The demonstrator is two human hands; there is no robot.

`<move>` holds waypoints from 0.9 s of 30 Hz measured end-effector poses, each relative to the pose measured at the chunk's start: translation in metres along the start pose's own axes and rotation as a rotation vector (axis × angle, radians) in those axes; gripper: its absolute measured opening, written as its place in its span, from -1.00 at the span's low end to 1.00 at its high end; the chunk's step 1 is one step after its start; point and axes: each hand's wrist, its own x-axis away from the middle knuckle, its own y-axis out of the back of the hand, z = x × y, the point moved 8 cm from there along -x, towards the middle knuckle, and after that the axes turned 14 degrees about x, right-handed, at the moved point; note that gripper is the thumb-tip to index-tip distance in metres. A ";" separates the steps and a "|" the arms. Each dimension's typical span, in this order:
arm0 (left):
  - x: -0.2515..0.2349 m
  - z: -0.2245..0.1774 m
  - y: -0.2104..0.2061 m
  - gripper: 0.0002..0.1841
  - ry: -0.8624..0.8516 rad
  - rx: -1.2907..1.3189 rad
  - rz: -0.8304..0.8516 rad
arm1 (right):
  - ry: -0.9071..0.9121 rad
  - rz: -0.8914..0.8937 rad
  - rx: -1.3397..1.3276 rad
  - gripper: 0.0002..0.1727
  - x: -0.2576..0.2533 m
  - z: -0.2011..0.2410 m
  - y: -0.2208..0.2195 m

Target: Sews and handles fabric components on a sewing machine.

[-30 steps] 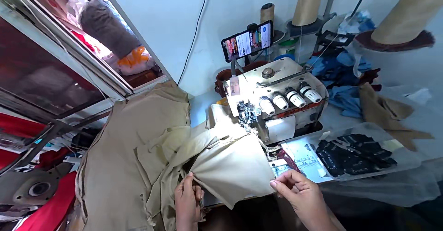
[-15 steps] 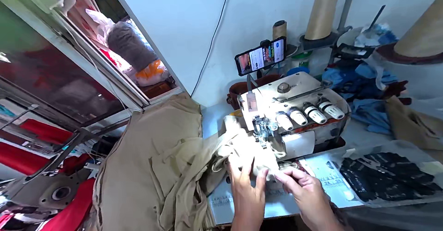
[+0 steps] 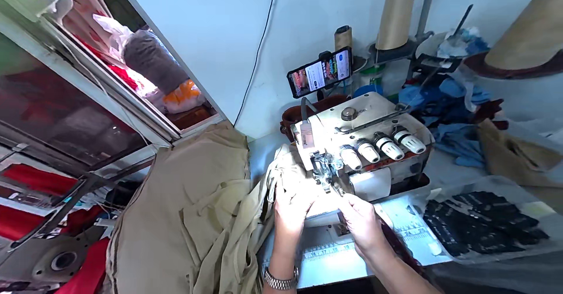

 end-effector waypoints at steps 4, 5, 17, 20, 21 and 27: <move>-0.007 -0.003 0.001 -0.19 0.028 -0.050 -0.006 | 0.008 -0.009 0.032 -0.56 -0.002 0.005 0.001; -0.008 -0.003 0.001 -0.22 0.035 -0.061 -0.006 | 0.008 -0.018 0.041 -0.56 -0.003 0.006 0.001; -0.029 0.001 0.024 -0.67 -0.033 -0.226 -0.082 | 0.107 0.158 -0.003 -0.59 0.037 -0.019 0.010; -0.009 0.006 0.039 -0.67 -0.016 -0.292 -0.093 | 0.210 0.259 0.030 -0.66 0.051 -0.019 0.011; -0.001 0.007 0.044 -0.65 -0.030 -0.300 -0.097 | 0.229 0.292 0.042 -0.70 0.054 -0.016 0.010; 0.064 0.012 0.055 -0.56 -0.036 -0.268 -0.107 | 0.259 0.375 0.049 -0.69 0.058 -0.003 -0.007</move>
